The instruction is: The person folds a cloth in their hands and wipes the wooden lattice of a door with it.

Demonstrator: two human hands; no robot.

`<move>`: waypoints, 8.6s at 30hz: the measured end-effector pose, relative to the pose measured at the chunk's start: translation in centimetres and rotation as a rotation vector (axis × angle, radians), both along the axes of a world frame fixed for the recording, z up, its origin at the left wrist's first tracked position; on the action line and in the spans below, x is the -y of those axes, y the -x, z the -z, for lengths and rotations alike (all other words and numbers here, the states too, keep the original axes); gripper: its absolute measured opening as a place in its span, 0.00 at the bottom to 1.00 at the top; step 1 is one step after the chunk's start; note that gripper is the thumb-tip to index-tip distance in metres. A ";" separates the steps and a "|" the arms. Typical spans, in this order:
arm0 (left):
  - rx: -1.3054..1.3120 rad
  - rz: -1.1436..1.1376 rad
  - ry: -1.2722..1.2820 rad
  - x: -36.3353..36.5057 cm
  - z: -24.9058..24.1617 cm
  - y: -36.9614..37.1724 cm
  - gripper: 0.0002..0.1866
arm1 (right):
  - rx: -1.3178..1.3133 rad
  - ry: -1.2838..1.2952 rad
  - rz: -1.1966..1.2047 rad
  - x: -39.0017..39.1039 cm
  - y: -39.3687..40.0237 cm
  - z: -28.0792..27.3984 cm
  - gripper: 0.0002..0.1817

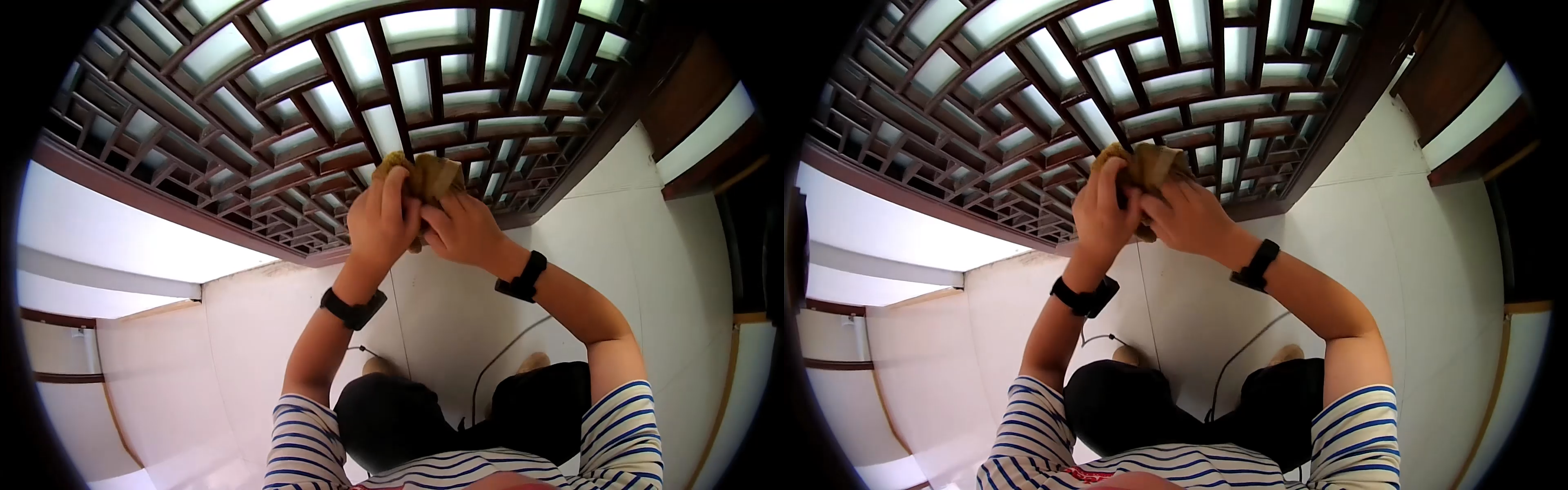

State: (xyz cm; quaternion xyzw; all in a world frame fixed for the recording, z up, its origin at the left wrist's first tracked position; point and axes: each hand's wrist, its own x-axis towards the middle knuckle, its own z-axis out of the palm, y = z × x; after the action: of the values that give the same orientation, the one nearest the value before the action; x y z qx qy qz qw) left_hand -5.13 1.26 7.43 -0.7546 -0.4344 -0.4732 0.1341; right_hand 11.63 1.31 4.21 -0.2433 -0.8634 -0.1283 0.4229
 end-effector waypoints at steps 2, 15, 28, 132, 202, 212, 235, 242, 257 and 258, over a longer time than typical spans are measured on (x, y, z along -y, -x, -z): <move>-0.028 -0.026 -0.016 0.2 0.6 -0.1 0.21 | 0.179 -0.004 0.111 -0.7 -0.8 2.7 0.16; 0.086 0.040 0.259 3.0 4.2 -0.2 0.20 | 0.209 0.106 0.048 0.3 -2.0 5.0 0.16; 0.317 0.163 0.214 1.1 -2.1 -1.1 0.25 | -0.159 0.243 0.045 -0.5 1.2 -5.0 0.20; 0.168 0.144 0.246 2.4 3.7 -0.9 0.28 | -0.238 0.501 -0.061 1.7 2.6 -3.0 0.16; -0.221 0.067 0.142 2.7 9.2 -1.4 0.10 | 0.138 0.205 0.160 1.4 -4.3 5.9 0.08; -0.260 -0.076 0.151 2.4 7.4 -0.6 0.07 | -0.065 0.335 0.219 0.6 0.0 3.1 0.08; -0.187 -0.016 0.254 0.6 7.2 -5.1 0.07 | -0.206 0.468 0.154 0.2 -4.4 3.0 0.09; -0.196 0.020 0.188 -0.3 6.5 -5.4 0.06 | 0.019 0.406 0.386 1.4 -3.7 3.8 0.15; -0.042 0.163 0.765 7.9 10.9 -0.8 0.09 | -0.139 0.916 0.118 5.4 -5.9 6.4 0.07; 0.007 0.168 0.689 7.9 10.7 -0.5 0.11 | -0.197 0.883 0.069 4.8 -5.9 5.5 0.07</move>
State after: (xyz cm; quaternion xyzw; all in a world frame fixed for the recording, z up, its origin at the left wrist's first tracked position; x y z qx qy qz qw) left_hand -4.64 -6.65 -3.22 -0.7871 -0.5053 -0.3108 -0.1691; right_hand 17.54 -3.52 -1.29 -0.4401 -0.7824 0.2619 0.3544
